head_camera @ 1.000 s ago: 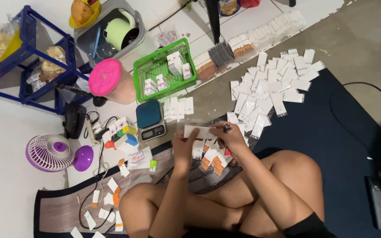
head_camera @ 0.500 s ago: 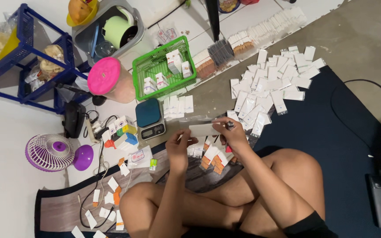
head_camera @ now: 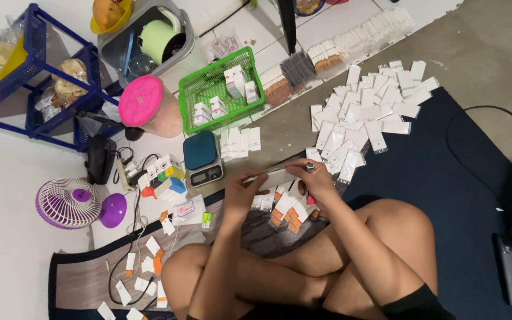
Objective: The person places white rectangular packages into clear plastic bags by hand while sitting on the floor.
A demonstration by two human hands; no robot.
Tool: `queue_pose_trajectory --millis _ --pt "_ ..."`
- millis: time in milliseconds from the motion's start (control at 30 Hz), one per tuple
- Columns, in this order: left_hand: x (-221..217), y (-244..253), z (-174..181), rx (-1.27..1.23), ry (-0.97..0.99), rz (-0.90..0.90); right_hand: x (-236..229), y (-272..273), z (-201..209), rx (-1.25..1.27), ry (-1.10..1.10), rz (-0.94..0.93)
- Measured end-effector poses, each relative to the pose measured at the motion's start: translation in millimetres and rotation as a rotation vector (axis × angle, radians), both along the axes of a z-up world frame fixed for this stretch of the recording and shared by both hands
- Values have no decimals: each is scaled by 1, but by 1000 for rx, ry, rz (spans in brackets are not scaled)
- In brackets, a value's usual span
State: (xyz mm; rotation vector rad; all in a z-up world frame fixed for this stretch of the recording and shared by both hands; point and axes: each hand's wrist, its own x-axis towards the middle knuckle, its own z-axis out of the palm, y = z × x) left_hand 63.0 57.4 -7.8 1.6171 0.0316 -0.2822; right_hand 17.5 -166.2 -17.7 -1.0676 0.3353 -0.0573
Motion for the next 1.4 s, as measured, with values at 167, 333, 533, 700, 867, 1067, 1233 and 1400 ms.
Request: queue_pose_trajectory --millis 167,333,533,700,867,1067,1233,1400 --pt "8 7 30 66 -9 -48 0 -17 2 -125 -38 131" --pt "16 21 51 58 -87 -207 -5 -28 20 -164 -145 250" --pt "20 20 99 62 -186 -592 -5 -30 16 -177 -253 300" --pt "17 17 113 269 -226 -627 -8 -31 24 -209 -242 335" --pt "7 7 88 308 -197 -384 2 -15 4 -258 -130 234" --pt "-9 -18 21 -117 57 73 1 -6 7 -254 -56 89" --pt "-23 -34 5 -214 153 194 -2 -3 5 -235 -150 32" --pt "-20 -33 18 -161 42 157 -5 -5 18 -162 -157 245"
